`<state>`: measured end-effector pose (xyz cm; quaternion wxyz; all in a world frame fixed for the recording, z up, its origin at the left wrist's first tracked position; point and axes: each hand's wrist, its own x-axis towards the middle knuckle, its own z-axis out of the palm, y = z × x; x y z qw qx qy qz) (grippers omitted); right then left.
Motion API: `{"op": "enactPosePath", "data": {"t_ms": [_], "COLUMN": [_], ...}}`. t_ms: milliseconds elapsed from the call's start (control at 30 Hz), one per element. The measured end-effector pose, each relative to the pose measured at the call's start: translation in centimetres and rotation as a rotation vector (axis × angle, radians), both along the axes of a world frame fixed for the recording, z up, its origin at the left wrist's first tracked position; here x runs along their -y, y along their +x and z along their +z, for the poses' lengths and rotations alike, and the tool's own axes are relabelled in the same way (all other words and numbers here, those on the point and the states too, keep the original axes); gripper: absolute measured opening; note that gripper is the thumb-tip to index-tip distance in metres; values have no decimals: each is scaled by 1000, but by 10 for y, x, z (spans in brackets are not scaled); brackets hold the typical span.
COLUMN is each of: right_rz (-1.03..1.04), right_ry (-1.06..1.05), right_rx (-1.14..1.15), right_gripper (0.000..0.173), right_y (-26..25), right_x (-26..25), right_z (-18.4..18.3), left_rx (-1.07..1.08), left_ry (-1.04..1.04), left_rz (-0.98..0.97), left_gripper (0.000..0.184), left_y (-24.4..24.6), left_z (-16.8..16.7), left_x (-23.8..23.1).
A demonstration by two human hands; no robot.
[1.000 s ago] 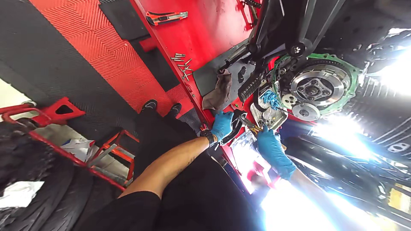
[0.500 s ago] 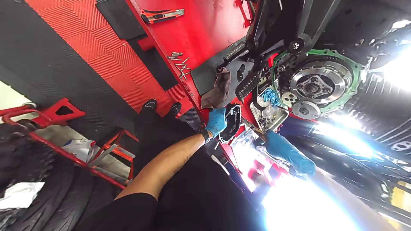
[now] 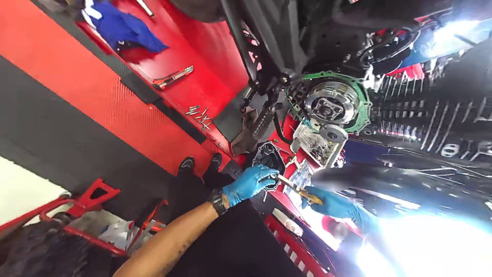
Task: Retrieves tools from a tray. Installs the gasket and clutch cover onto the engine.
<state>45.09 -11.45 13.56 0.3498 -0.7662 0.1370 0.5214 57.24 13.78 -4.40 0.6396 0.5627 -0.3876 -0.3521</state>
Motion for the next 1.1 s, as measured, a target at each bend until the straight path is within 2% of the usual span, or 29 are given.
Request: {"op": "enactPosePath", "data": {"t_ms": [100, 267, 400, 467, 533, 600, 667, 733, 800, 867, 933, 1000, 1100], "right_rz": [-109, -256, -421, -615, -752, -800, -847, -854, -797, -822, -889, -852, -657], "right_ry": [160, 385, 444, 271, -142, -492, -687, -770, -818, -781, -600, -306, -26], "right_rx": [58, 163, 252, 318, 344, 290, 237, 225, 287, 432, 672, 934, 1202], "right_gripper": [25, 26, 40, 36, 27, 29, 31, 40, 53, 52, 37, 28, 31], "right_y": [-21, -52, -90, -122, -151, -177, -195, -202, -192, -161, -119, -70, -5], "right_x": [4, 9, 20, 25, 27, 34, 42, 51, 52, 49, 28, -17, -88], "right_z": [-12, -33, -59, -85, -128, -186, -241, -272, -265, -233, -187, -130, -79], "left_rx": [-15, 105, 120, 101, 72, 45, 43, 53, 66, 48, -14, -73, -11], "left_ry": [-8, -31, 22, 69, 128, 173, 213, 252, 290, 320, 357, 420, 517], "left_rz": [-6, 27, 138, 187, 202, 218, 240, 273, 306, 327, 321, 262, 98], "left_gripper": [27, 20, 19, 17, 17, 16, 16, 16, 16, 15, 14, 15, 20], "left_y": [6, 8, 5, 7, 9, 11, 13, 14, 16, 21, 26, 33, 51], "left_z": [16, 32, 39, 43, 49, 53, 56, 63, 75, 87, 98, 112, 131], "left_x": [-1, 10, 21, 21, 15, 5, -7, -20, -30, -33, -32, -26, -20]}}
